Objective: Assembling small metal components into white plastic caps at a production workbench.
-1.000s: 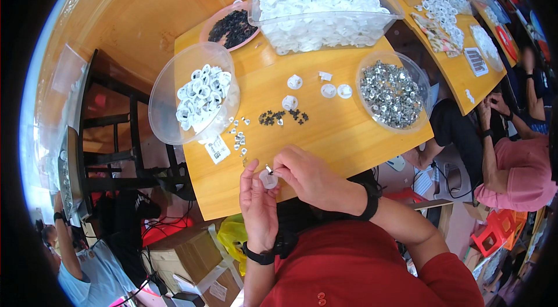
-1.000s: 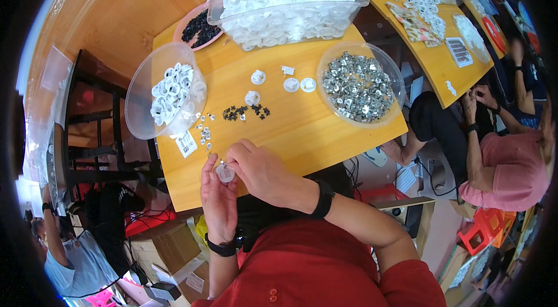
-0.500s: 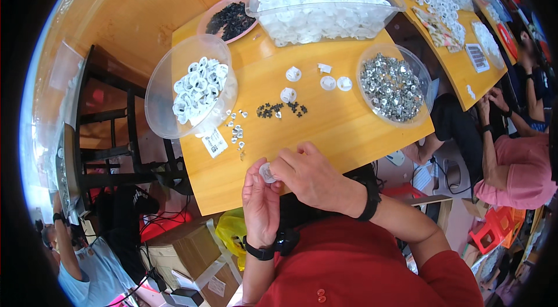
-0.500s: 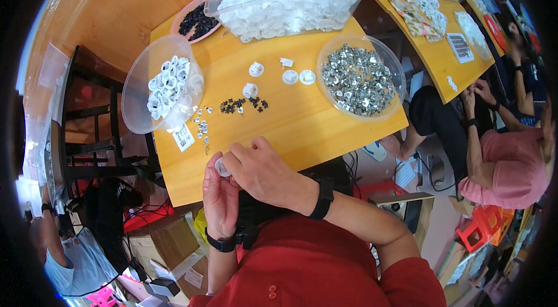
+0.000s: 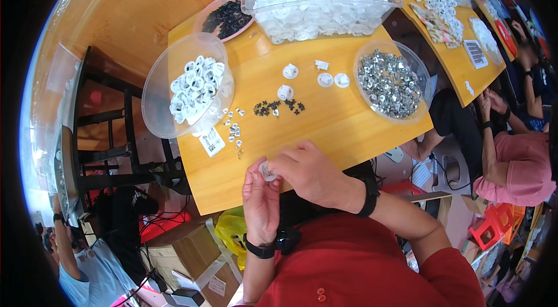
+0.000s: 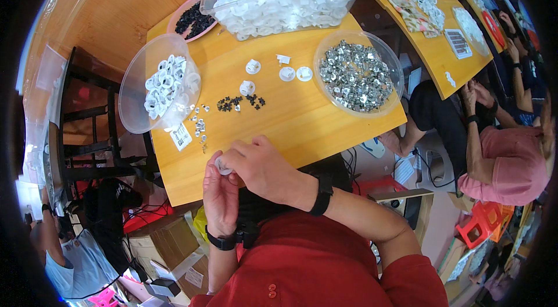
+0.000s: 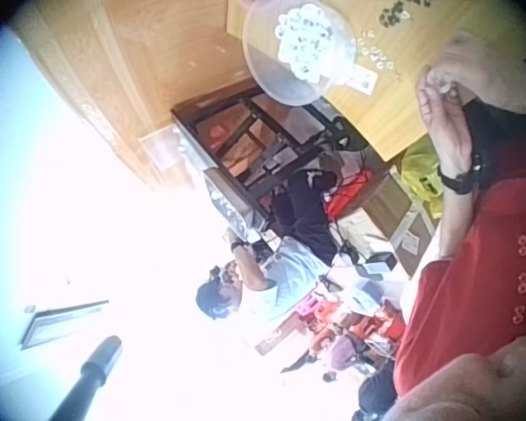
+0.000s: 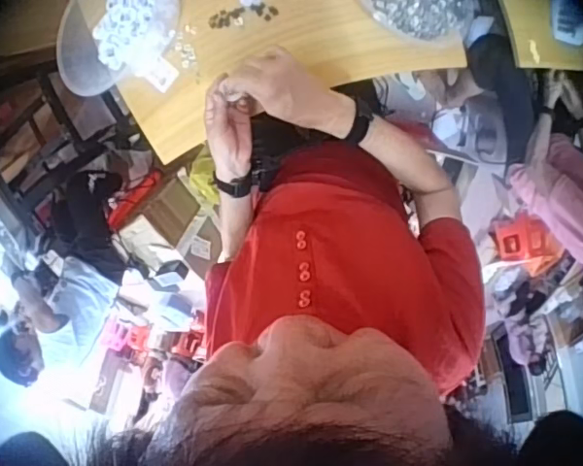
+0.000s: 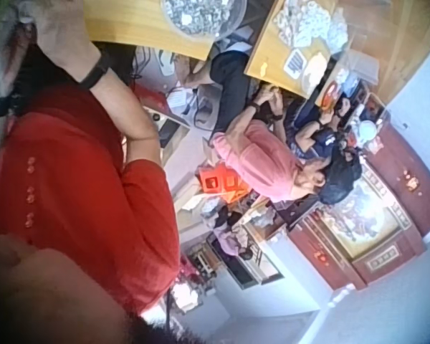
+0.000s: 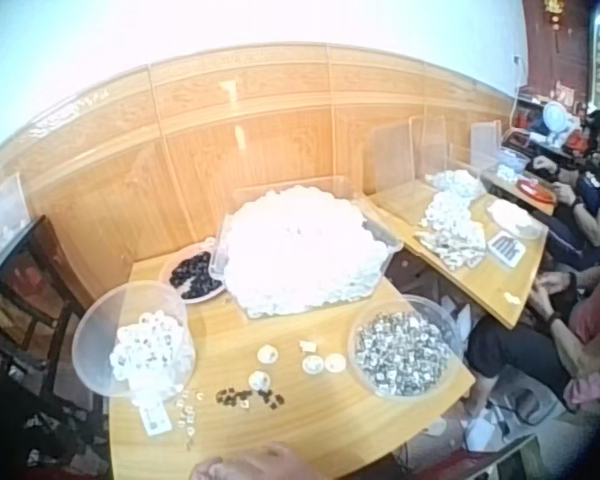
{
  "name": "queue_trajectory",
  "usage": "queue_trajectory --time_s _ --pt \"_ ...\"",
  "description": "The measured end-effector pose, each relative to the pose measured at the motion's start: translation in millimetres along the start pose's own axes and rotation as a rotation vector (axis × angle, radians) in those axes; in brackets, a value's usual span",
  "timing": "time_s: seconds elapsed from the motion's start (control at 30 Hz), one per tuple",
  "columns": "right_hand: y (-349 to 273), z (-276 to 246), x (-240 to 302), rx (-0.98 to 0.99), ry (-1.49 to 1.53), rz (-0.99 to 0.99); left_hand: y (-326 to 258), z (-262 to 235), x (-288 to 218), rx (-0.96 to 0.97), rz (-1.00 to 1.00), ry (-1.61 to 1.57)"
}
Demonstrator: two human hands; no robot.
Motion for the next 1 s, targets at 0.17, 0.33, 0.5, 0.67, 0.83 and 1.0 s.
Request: queue_trajectory --time_s 0.17,0.33,0.5,0.67,0.83,1.0 --pt "-6.3 0.3 -7.2 -0.205 0.286 0.341 -1.4 0.8 -1.3 0.018 0.015 0.041" --pt "-12.0 13.6 -18.3 -0.205 0.625 0.546 -1.8 2.0 1.6 -0.012 0.013 0.054" --pt "-14.6 24.9 -22.7 -0.325 0.737 0.655 -2.6 6.0 3.7 0.017 0.023 0.074" --pt "-17.4 22.2 -15.4 -0.401 0.704 0.703 0.4 7.4 8.3 0.007 -0.063 -0.004" --pt "-17.7 22.1 -11.8 -0.445 0.622 0.621 2.4 7.5 10.2 0.011 -0.055 -0.060" --pt "-17.3 21.4 -9.9 -0.449 0.553 0.589 3.4 6.3 9.7 0.070 -0.052 -0.142"
Point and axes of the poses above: each hand's wrist, its own y-axis towards the middle knuckle, its own z-axis out of the palm, x = y × z, the point moved 4 cm from there along y, towards the middle knuckle, and after that the axes turned 9 degrees about -z, right-handed, at the moved point
